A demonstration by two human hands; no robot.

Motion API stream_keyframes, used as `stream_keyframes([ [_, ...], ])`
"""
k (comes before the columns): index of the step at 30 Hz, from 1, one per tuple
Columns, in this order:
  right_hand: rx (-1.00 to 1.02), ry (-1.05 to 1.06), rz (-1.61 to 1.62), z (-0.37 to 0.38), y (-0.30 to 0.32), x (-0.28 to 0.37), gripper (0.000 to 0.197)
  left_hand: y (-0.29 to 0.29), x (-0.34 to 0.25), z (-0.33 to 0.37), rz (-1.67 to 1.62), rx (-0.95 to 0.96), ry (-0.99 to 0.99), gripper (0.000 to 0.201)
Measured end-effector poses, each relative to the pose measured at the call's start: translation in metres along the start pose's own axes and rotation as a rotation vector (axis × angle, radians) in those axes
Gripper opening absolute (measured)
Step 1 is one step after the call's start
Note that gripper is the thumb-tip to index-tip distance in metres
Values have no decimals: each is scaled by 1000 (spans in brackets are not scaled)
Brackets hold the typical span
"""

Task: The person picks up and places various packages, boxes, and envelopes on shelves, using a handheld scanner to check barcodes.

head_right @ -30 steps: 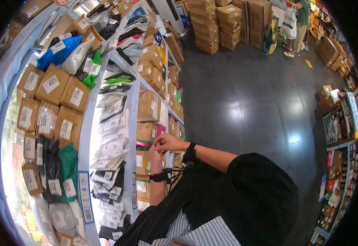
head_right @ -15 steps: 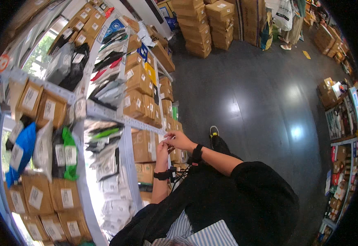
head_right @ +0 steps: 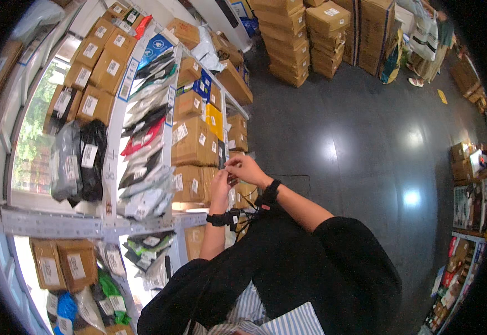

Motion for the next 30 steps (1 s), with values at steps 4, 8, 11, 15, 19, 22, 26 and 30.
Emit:
stream_keyframes([
  [4,-65,-62,-1,58,48,-25,22,-25,-17,76,-22,40,87,23],
  [8,-63,-111,34,133,87,-32,21,-47,-50,149,-50,-13,131,25],
  [11,-12,-155,141,199,104,-38,20,-53,-83,213,-94,-25,84,18],
  [15,100,-206,156,296,118,-37,18,-48,-124,298,-172,21,91,16],
  [19,199,-54,73,402,130,-47,19,-42,-183,359,-250,-85,55,21],
  [22,259,30,-203,460,129,-40,22,-7,-207,389,-290,-189,-28,32],
  [26,342,31,-295,512,126,-105,30,50,-191,422,-280,-391,16,46],
  [30,416,13,-299,558,112,-130,32,87,-171,445,-375,-533,179,73],
])
Point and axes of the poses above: each hand's wrist, its own z-axis towards the middle knuckle, its own y-axis out of the back of the hand, x = y × z, the point moved 5 cm from there along z, towards the middle knuckle, and after that the axes turned 9 degrees about y, right-handed, at the moved point
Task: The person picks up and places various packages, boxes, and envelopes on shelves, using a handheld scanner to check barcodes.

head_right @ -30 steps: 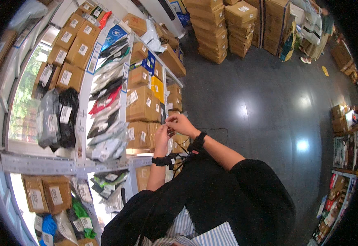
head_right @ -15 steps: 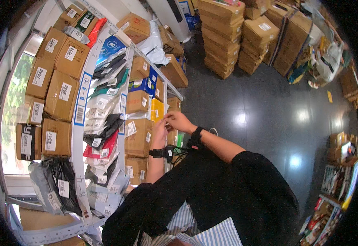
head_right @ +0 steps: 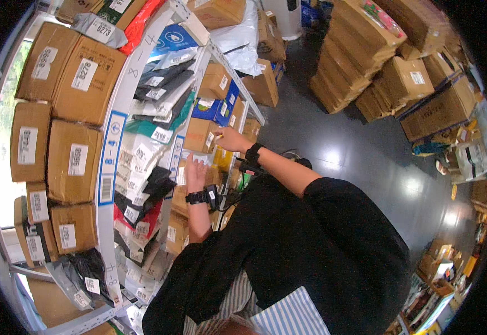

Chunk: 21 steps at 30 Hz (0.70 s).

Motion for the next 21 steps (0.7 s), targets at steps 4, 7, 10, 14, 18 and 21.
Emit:
stream_keyframes([
  [4,176,-36,-110,55,6,4,58,10,1,47,-166,-181,22,75],
  [7,31,98,-329,112,-9,-70,63,-4,-9,99,-134,-185,168,61],
  [10,567,-208,-295,131,-46,-77,56,20,4,117,-366,-85,220,49],
  [14,196,258,-336,136,-32,-146,42,-51,-23,108,-26,-153,138,60],
  [18,607,53,-150,150,-35,-84,33,-1,-1,114,-56,-252,66,52],
  [21,424,108,9,163,-8,-13,33,61,22,134,88,-342,-178,51],
])
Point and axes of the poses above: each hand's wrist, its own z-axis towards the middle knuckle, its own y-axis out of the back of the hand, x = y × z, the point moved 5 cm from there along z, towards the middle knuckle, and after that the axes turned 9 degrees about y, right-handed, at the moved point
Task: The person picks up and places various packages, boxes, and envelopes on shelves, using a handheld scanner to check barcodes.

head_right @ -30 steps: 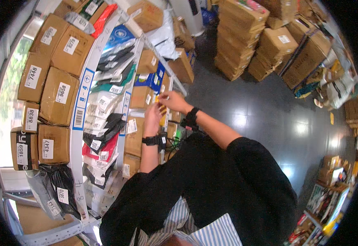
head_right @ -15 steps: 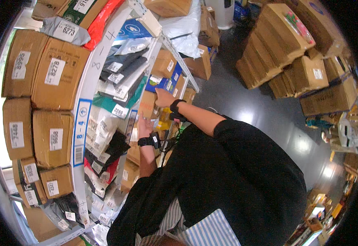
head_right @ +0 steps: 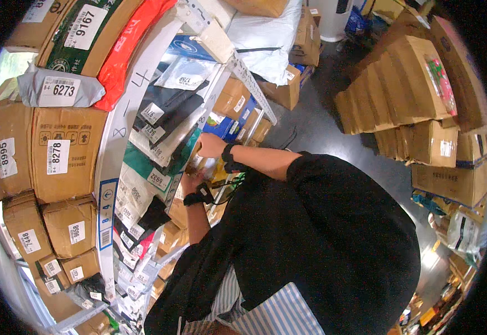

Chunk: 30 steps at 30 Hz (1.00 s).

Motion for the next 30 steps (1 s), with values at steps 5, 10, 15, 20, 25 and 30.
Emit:
stream_keyframes([
  [5,-173,-46,37,-6,63,18,36,-85,-76,-62,198,-73,-304,43],
  [10,-300,125,126,-12,84,11,26,-134,-105,-89,-701,-126,169,46],
  [15,-437,96,47,-31,102,-6,29,-135,-91,-49,-587,92,48,37],
  [20,-310,-41,-237,-32,104,-29,26,-170,-105,-57,449,19,-620,70],
  [25,-172,-114,-321,-37,83,-22,25,-145,-78,-57,-1,126,-106,76],
  [30,-2,-104,-333,-49,22,-10,25,-101,-56,-118,-469,-122,201,59],
])
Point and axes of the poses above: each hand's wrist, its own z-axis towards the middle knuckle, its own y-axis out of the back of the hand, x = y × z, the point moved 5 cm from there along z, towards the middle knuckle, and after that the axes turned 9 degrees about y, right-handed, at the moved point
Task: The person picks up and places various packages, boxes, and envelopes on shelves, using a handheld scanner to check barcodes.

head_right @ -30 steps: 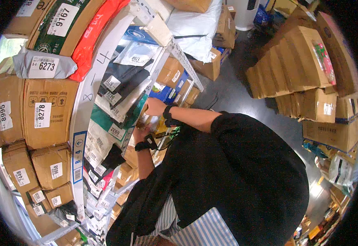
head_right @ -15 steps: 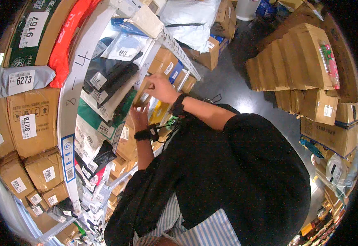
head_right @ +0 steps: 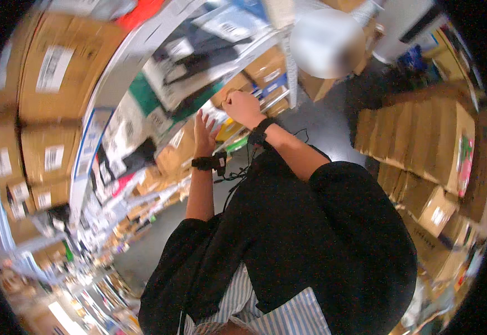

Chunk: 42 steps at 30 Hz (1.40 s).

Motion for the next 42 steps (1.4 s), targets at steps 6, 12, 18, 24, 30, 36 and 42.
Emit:
stream_keyframes([
  [6,322,123,29,-62,-114,74,28,146,46,-109,-181,-160,-96,48],
  [12,672,211,207,-171,-194,133,30,254,118,-231,-434,-361,-219,43],
  [18,787,27,378,-208,-216,115,20,314,169,-272,-529,-470,-242,25],
  [24,128,-73,258,-157,-145,37,32,319,190,-254,-643,-453,-129,21],
  [30,-495,-3,-302,-96,6,-11,63,288,170,-236,-620,-361,-146,19],
  [36,-478,-137,-447,-59,50,-28,106,263,170,-226,-600,-331,-188,20],
  [42,-495,-36,-402,-45,54,-39,101,242,183,-220,-625,-397,-133,19],
])
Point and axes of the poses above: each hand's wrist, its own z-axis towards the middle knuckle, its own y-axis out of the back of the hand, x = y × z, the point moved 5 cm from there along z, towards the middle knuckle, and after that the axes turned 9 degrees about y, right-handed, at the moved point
